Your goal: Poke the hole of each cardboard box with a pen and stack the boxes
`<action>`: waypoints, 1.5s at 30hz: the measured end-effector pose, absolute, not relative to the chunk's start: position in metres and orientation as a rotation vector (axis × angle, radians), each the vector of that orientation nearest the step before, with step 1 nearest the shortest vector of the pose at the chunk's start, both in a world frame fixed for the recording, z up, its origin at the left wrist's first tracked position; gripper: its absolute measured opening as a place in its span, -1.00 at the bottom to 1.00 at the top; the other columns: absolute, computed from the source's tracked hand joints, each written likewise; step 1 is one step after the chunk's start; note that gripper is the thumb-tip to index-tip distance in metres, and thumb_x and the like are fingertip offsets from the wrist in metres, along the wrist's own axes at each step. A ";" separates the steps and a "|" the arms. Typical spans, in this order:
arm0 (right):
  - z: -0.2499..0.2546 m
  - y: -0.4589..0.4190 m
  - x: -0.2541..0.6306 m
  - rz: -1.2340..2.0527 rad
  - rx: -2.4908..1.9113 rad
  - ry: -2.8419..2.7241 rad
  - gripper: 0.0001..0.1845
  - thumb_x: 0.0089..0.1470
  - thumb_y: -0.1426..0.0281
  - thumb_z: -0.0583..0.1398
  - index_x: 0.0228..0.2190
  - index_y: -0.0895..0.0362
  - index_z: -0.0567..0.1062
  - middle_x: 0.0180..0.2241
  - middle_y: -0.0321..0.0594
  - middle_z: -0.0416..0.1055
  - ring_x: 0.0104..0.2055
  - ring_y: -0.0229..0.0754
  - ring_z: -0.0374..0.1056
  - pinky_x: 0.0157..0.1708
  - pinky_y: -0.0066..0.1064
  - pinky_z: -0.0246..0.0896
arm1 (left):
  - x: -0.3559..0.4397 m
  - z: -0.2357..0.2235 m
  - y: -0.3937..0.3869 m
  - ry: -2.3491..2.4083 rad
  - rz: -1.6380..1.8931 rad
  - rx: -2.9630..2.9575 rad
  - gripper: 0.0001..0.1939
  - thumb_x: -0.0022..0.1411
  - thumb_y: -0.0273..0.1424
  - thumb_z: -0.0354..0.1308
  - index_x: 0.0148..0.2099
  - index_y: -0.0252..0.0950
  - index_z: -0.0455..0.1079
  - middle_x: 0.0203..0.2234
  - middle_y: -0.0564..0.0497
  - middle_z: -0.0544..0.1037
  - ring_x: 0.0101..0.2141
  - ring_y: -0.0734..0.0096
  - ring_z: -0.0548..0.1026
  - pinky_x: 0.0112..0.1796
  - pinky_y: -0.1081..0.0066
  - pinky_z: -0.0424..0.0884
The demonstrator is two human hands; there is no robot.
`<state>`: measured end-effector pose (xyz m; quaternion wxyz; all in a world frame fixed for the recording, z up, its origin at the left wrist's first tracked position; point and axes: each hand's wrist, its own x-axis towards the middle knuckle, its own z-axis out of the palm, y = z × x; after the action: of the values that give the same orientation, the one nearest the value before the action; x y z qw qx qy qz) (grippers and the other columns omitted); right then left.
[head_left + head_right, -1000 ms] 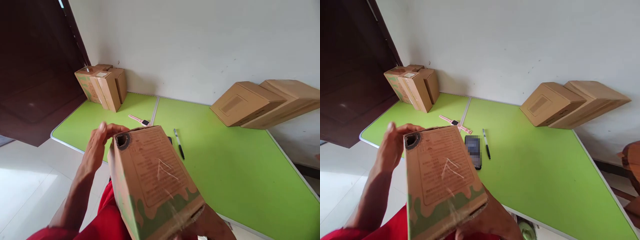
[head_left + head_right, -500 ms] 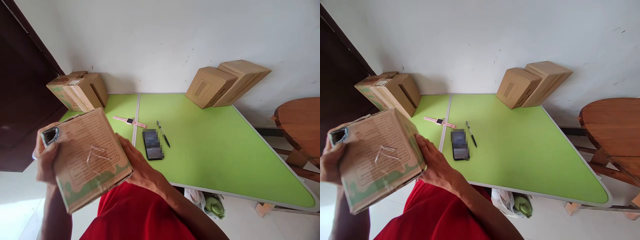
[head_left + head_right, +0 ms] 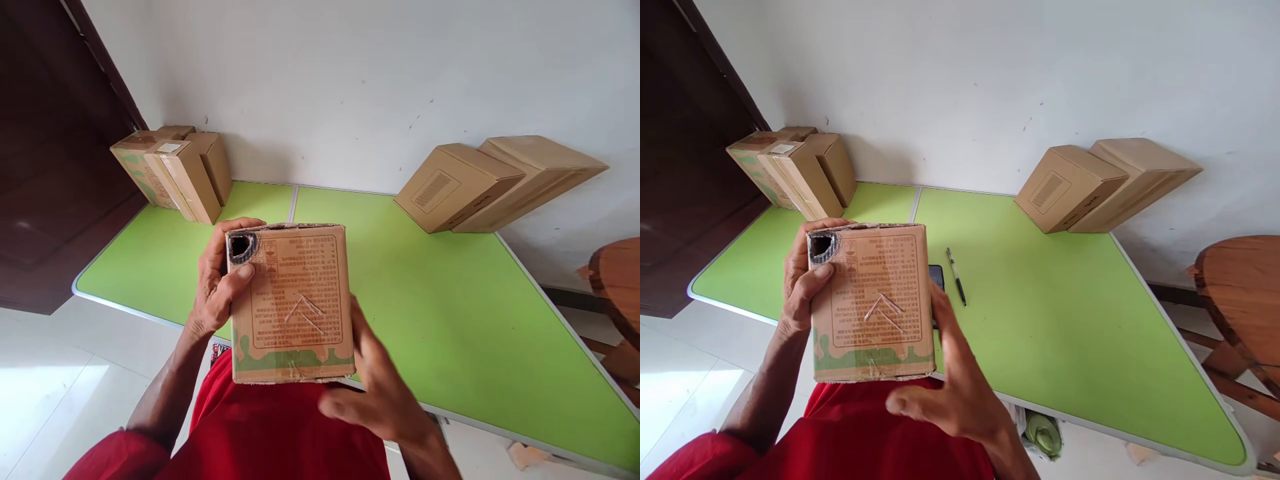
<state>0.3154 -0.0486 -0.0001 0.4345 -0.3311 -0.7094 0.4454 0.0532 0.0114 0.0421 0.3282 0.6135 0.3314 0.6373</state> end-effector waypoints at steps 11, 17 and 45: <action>0.093 -0.017 0.274 0.237 -1.213 -1.775 -0.45 0.34 -0.10 0.42 0.10 0.04 0.61 0.08 0.01 0.69 0.12 0.24 0.60 0.12 0.11 0.60 | 0.075 0.056 -0.006 0.773 1.532 2.090 -0.46 0.49 -0.12 0.29 0.41 -0.12 0.50 0.16 -0.15 0.65 0.12 -0.06 0.61 0.19 -0.03 0.53; 0.092 -0.027 0.275 0.204 -1.266 -1.767 -0.67 0.28 0.07 0.41 -0.05 -0.04 0.55 -0.06 -0.08 0.66 -0.02 0.20 0.53 -0.07 0.03 0.54 | 0.087 0.062 -0.019 0.882 1.510 2.014 -0.61 0.60 -0.15 0.18 0.33 -0.11 0.56 0.16 -0.13 0.66 0.21 -0.07 0.55 0.31 -0.09 0.42; -0.007 0.073 0.326 0.745 -2.205 -1.630 -0.84 0.48 0.31 0.38 -0.16 0.12 0.58 -0.08 0.00 0.69 0.02 0.09 0.62 -0.02 -0.20 0.41 | 0.070 0.057 0.006 1.022 1.722 1.566 -0.45 0.15 -0.26 0.42 0.21 -0.10 0.64 0.11 -0.01 0.71 0.11 -0.10 0.68 0.09 0.09 0.52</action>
<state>0.3262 0.0732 -0.0072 0.1497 -0.7672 -0.5672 0.2593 0.0695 0.0061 0.0575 0.2954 0.5887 0.3840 0.6471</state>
